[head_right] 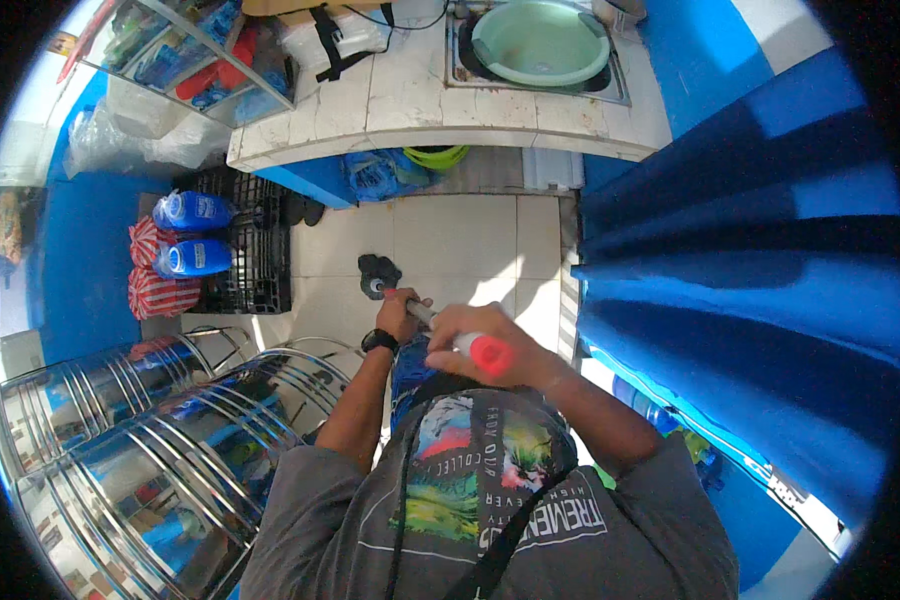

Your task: The person repeatedly dips a mop into a green basin, wrings it, and mops the tiled floor around water dispensers and stacked bottles. The person moves the mop across different floor areas, returning to the basin to wring the mop multiple times.

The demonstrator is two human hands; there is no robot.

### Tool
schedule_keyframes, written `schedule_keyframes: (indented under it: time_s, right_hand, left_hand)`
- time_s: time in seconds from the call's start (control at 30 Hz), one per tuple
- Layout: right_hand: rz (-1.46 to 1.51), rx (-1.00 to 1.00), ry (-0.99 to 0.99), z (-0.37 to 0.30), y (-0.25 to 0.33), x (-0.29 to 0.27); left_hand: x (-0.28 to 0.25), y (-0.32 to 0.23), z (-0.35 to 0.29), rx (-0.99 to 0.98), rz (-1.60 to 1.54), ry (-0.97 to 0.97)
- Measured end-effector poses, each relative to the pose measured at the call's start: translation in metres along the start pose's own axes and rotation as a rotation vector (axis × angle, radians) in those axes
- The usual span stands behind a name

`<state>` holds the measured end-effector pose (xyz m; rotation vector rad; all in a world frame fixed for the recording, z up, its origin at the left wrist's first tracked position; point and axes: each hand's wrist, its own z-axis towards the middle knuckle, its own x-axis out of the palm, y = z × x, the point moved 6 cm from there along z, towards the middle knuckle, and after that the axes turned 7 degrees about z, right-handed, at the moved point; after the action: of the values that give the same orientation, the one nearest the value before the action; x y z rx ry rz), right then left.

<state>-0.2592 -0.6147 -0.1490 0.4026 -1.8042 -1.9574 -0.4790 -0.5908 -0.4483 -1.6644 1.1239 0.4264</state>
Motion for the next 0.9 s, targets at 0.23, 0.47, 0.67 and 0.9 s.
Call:
schedule_keyframes:
  time_s: [0.23,0.47,0.67,0.9]
  right_hand:
    - [-0.077,-0.04,-0.609,-0.017,-0.01,-0.11]
    - [-0.508,0.117,-0.401,0.078,-0.076,-0.115]
    - [-0.331,0.034,-0.656,0.181,-0.003,-0.156]
    - [-0.377,-0.272,-1.045,0.173,0.244,-0.231]
  left_hand:
    - [-0.177,-0.153,0.059,0.378,-0.289,-0.463]
    - [-0.408,-0.357,0.052,0.668,-0.55,-0.275]
    - [-0.501,-0.469,0.036,1.067,-0.582,-0.265]
    - [-0.369,-0.394,0.15,0.959,-0.476,-0.159]
